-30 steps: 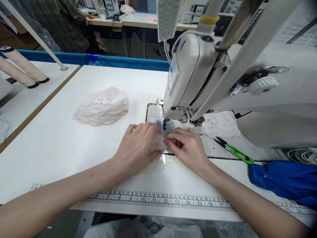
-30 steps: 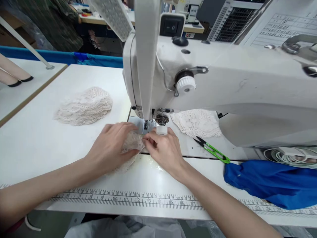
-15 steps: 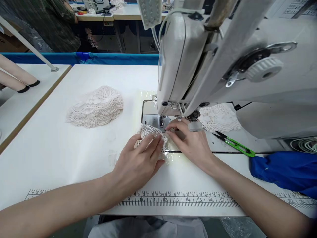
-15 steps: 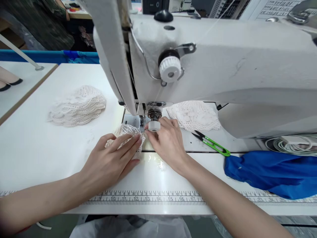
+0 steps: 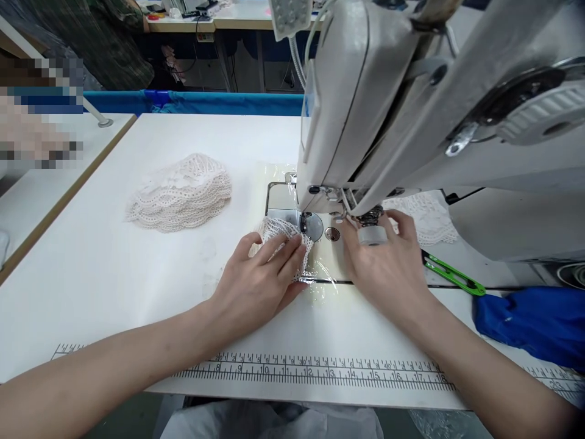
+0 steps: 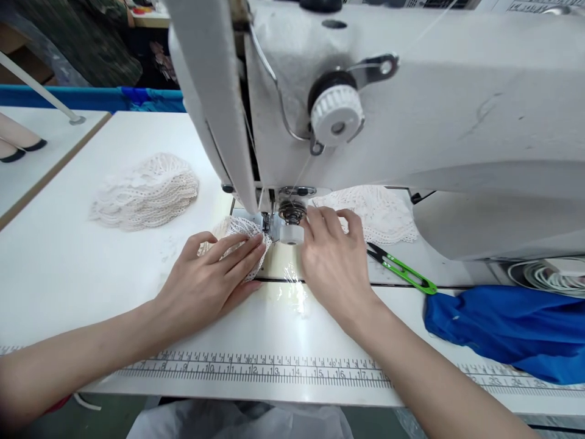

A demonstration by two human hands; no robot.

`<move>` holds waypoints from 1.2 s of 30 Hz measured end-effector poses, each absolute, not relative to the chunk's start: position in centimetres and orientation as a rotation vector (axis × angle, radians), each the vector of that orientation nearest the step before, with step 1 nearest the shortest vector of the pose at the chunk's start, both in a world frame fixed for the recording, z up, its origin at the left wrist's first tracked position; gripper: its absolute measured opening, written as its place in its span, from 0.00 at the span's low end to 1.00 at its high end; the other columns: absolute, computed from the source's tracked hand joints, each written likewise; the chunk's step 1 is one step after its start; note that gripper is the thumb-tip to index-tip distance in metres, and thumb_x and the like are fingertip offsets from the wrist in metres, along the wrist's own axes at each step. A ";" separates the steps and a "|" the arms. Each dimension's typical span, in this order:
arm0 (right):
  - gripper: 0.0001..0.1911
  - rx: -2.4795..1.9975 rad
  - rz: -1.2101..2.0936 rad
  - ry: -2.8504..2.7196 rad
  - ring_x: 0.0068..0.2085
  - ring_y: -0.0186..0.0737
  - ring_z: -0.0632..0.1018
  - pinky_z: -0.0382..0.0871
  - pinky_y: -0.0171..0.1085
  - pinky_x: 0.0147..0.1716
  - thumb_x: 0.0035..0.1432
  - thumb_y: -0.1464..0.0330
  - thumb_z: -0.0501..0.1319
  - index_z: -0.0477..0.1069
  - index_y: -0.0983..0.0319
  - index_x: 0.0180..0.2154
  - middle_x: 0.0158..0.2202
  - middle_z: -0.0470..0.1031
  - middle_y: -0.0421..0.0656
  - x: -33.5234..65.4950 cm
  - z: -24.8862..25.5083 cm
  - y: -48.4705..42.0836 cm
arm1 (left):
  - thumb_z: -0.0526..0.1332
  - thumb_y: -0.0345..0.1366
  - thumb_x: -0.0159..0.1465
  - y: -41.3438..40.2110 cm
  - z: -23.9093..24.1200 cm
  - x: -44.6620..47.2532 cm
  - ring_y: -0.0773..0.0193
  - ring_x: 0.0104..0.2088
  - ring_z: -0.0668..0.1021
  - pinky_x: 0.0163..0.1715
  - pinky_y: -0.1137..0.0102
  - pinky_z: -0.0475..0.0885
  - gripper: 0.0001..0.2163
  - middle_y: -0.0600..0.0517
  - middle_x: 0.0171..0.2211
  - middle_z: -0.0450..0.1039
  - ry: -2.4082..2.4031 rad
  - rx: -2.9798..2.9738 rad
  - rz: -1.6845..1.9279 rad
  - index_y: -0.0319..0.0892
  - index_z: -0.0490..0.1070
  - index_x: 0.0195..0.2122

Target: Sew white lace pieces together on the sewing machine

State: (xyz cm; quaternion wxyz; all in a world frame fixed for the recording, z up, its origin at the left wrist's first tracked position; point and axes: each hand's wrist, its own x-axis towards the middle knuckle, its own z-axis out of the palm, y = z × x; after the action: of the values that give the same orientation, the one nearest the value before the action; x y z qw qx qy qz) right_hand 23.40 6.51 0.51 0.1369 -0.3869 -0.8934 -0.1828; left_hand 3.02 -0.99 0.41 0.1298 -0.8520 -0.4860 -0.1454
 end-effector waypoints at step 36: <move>0.19 -0.875 -0.451 -2.632 0.40 0.41 0.72 0.58 0.40 0.37 0.58 0.81 0.54 0.75 0.63 0.47 0.35 0.79 0.44 22.2 -0.2 5.3 | 0.55 0.40 0.69 0.2 0.2 2.8 0.54 0.53 0.74 0.53 0.56 0.59 0.17 0.46 0.52 0.74 -1.447 -2.499 -0.500 0.41 0.68 0.56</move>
State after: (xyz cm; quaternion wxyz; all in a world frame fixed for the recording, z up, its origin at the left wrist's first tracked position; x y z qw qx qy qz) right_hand 22.24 5.29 -0.19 0.1649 -0.3071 -0.9238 -0.1583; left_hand 2.83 0.22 0.15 0.1054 -0.8479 -0.4910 -0.1698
